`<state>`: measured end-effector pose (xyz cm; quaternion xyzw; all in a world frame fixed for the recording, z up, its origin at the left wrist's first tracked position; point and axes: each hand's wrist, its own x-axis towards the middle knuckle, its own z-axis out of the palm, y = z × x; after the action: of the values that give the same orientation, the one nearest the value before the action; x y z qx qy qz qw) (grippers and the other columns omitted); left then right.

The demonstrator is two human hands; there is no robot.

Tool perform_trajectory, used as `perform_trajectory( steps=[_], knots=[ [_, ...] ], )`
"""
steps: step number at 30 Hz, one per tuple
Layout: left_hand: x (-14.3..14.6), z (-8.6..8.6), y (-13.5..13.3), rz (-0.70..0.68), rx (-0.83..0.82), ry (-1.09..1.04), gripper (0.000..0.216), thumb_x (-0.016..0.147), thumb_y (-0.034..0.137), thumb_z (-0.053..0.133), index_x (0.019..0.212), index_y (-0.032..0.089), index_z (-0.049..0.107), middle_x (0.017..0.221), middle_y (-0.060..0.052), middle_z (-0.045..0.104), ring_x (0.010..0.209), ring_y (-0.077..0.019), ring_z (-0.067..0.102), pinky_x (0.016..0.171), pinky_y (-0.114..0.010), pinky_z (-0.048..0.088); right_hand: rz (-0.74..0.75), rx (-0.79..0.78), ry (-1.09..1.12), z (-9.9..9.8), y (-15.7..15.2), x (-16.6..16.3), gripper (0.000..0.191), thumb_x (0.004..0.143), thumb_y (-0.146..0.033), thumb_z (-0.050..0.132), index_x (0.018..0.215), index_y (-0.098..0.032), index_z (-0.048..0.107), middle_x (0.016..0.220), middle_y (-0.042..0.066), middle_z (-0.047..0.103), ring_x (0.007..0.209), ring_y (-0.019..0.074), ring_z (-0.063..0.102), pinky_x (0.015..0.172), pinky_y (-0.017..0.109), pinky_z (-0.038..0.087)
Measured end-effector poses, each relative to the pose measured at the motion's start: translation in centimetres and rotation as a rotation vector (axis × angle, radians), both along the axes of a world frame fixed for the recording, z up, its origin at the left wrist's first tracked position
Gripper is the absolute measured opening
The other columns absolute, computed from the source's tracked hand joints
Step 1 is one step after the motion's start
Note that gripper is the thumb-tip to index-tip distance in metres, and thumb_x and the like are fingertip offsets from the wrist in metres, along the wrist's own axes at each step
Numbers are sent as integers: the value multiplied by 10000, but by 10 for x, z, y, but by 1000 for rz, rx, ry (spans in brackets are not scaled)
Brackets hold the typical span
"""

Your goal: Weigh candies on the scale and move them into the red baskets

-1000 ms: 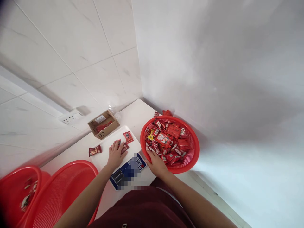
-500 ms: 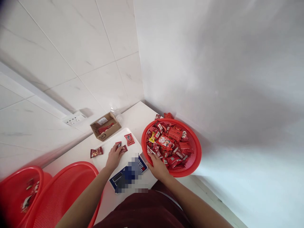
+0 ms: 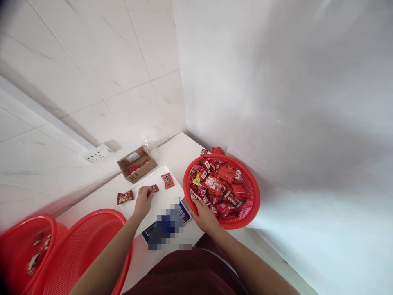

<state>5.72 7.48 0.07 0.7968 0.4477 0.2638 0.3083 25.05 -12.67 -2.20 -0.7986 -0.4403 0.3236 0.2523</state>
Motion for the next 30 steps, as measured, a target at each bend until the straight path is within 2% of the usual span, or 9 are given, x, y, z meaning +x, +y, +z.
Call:
perform_trajectory(
  steps=[5,7,10,15,18,21,24,27,30],
  knots=[
    [-16,15,1,251,-345,-299,265,723,387,605,869,181,521,896,-28,556,774,-149,561,702,-348,541,9,16,-5,1,0,0,517,840,-389,439,1327,-215,450,1347,105,492,1231,239,465,976,373,393],
    [-33,24,-1,306,-387,-386,322,683,414,641,869,183,515,915,-23,566,781,-141,565,686,-334,550,10,9,-8,1,-1,0,513,842,-383,440,1329,-222,445,1346,98,493,1223,232,472,978,370,390],
    [-72,38,-6,410,-348,-394,353,647,409,673,881,190,525,919,-21,592,793,-147,587,715,-344,548,15,29,-14,-1,-2,0,509,847,-384,433,1330,-221,441,1345,99,494,1210,230,480,982,377,385],
    [-152,44,-22,563,-262,-142,373,657,439,640,925,190,570,894,-31,627,785,-194,614,743,-378,527,19,33,-20,-3,-2,1,501,844,-377,435,1315,-208,453,1332,103,501,1226,229,461,987,372,379],
    [-194,34,-31,595,-170,101,399,648,462,609,928,179,585,894,-61,634,830,-251,615,753,-412,509,16,35,-23,-6,-3,2,508,840,-380,435,1315,-203,453,1324,110,506,1210,235,478,976,375,389],
    [-220,20,-36,548,-146,321,421,669,436,547,996,171,570,961,-97,622,906,-284,605,794,-428,491,15,39,-34,-9,-3,2,511,834,-375,437,1311,-193,460,1313,120,514,1216,249,474,984,392,383],
    [-224,10,-39,451,-165,436,501,702,411,498,1136,162,516,1086,-124,590,1057,-306,558,877,-448,463,1,65,-17,-9,-3,0,503,823,-366,454,1293,-187,480,1293,131,531,1211,259,477,1002,415,368],
    [-208,8,-36,428,-46,500,526,753,413,461,1205,147,492,1289,-166,477,1271,-343,378,1014,-505,351,-106,139,149,-6,-2,1,460,762,-342,566,1200,-201,562,1254,114,568,1205,262,482,1028,430,345],
    [-183,12,-27,418,75,482,481,808,402,427,1207,146,506,1374,-170,398,1350,-335,252,1083,-519,253,-524,182,691,-2,4,10,350,643,-265,731,983,-225,655,1090,61,660,1089,224,568,984,365,408]
  ],
)
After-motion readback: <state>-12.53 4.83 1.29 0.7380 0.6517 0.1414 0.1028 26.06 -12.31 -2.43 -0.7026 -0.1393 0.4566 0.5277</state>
